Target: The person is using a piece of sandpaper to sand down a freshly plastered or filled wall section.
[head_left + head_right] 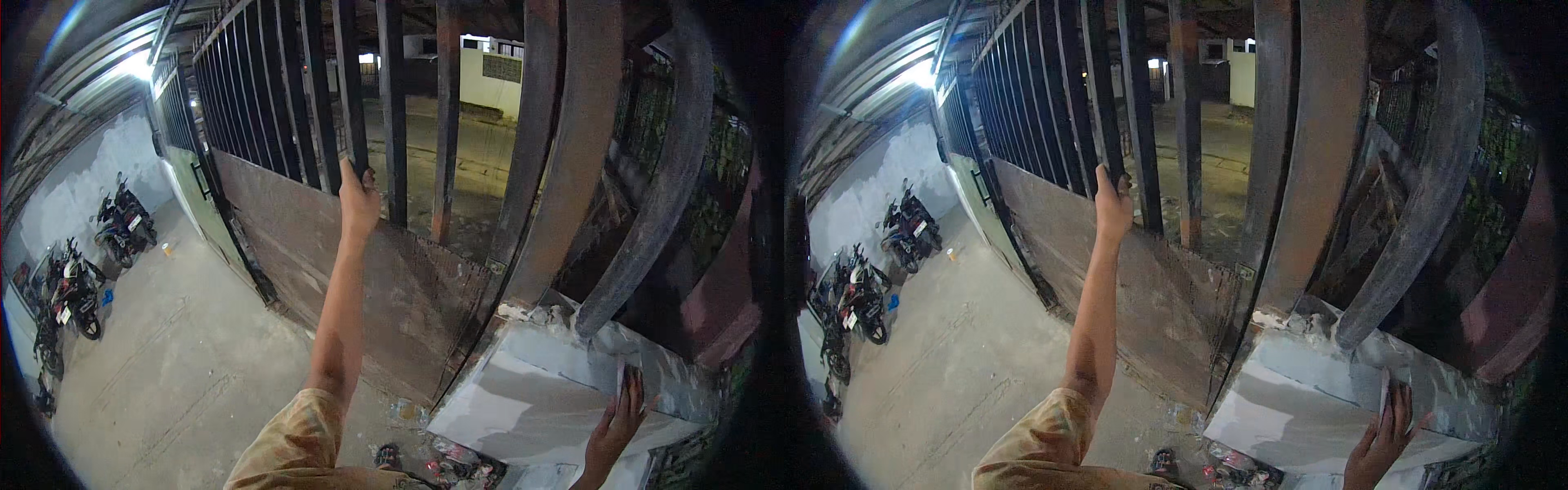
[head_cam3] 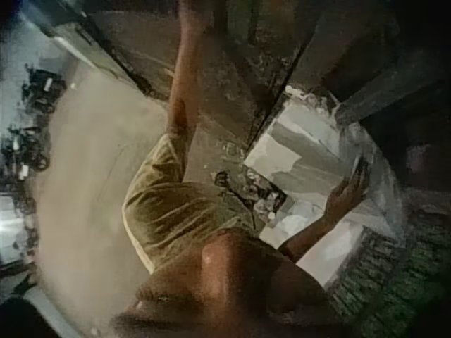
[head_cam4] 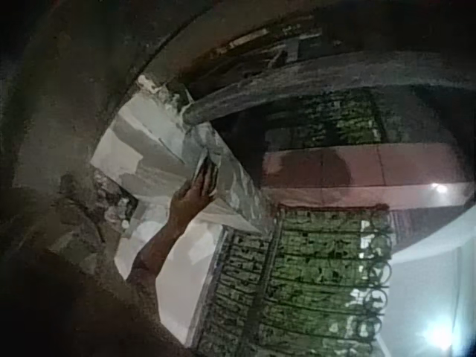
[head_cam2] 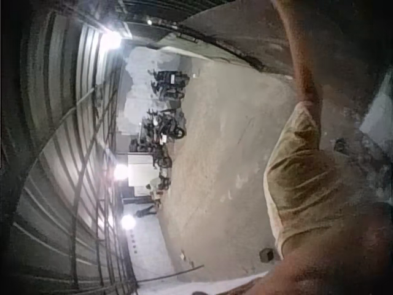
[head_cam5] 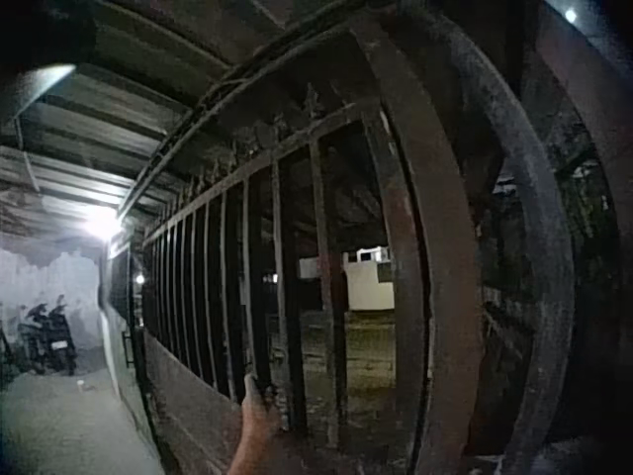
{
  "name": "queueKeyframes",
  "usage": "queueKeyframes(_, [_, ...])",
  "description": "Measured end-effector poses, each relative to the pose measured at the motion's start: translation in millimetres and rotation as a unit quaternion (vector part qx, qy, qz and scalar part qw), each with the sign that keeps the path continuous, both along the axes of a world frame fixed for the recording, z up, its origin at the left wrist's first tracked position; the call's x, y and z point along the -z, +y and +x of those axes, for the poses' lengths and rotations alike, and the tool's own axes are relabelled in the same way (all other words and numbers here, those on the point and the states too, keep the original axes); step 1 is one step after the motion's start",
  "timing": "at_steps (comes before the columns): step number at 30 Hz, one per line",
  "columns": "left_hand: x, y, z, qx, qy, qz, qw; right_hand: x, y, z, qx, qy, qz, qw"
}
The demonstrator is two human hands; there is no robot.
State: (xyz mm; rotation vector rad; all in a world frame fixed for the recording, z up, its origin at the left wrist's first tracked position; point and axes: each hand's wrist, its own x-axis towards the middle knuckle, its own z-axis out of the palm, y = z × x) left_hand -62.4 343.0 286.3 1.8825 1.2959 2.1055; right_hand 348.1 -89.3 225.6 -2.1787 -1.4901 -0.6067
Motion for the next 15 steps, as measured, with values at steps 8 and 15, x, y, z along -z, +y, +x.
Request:
queueKeyframes(8, [0, 5, 1, -0.024, 0.017, 0.021, 0.999, -16, -14, -13, -0.026, 0.0, 0.012, 1.0])
queueKeyframes(15, [8, 7, -28, -0.091, 0.054, -0.113, 0.988, -23, 10, -42, -0.096, -0.028, -0.036, 0.994])
